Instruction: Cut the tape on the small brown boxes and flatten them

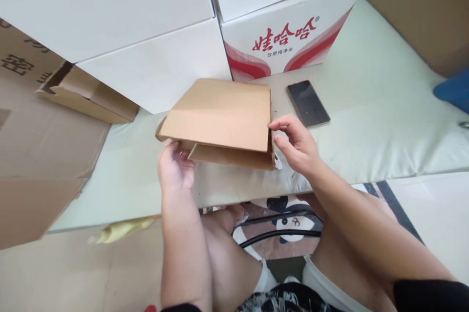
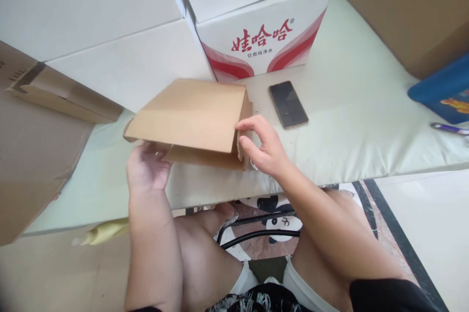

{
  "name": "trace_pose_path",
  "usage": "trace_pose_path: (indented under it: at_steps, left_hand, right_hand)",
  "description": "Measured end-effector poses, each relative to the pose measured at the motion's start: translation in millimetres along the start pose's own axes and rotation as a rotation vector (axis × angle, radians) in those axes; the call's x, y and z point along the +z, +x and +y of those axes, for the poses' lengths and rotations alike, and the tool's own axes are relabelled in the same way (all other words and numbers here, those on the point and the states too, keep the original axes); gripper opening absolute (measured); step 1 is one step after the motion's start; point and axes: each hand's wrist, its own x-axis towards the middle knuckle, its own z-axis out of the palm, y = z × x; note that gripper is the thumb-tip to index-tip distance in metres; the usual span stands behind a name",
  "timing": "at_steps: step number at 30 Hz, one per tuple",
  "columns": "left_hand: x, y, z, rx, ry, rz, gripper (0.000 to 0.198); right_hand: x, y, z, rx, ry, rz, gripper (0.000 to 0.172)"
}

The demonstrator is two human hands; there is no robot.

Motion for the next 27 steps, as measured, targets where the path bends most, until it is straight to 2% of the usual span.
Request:
trace_pose_path:
  at_steps: [3,7,10,12,14,18,20,22,25,27]
  left_hand:
    - [-1.4,-1.2,-0.3,0.023,0.036,-0.083,0.030]
    - [-7.1,-4.1,2.2,-0.085,0.086,-0.118,0.054]
    - [-8.6,-5.9,3.1,-0.192,0.131,-0.194,0.053]
    - [-7.9,-6.1,2.9,-0.267,0.152,-0.243,0.052]
    - [-7.0,-4.2,2.2,-0.343,0.161,-0.231,0.051]
    - [-8.3,3.7,-0.6,-0.447,0.162,-0.129,0.047]
    - [-10.3,5.8,-2.6,-0.406,0.135,-0.153,0.047]
    - [-12.4,4.2,-4.4,-0.277,0.093,-0.193,0.048]
    - [-15.3,-4.2,-5.3,-0.084,0.057,-0.232,0.057]
    - [-17.3,-10.0,-5.0,-0.056,0.083,-0.285,0.071]
  right_hand:
    - [3.4,-0.1,-1.1,0.015,-0.031,0.005,0.017]
    - [7.2,0.6,3.9,0.132,-0.027,0.091,0.013]
    - [4.3,3.1,9.5,0.277,0.031,0.106,0.042]
    - [0.7,4.8,11.2,0.312,0.032,0.050,0.043]
    - [-2.4,5.4,11.3,0.299,0.025,-0.013,0.036]
    - [-4.0,3.2,11.0,0.226,0.012,-0.080,0.032]
    - [-3.8,1.9,12.9,0.198,0.022,-0.084,0.031]
    - [-4.2,1.5,16.1,0.206,0.054,-0.048,0.040]
    - [-7.1,3.0,21.0,0.272,0.152,0.003,0.078]
    - [-10.4,4.9,23.1,0.300,0.242,-0.025,0.099]
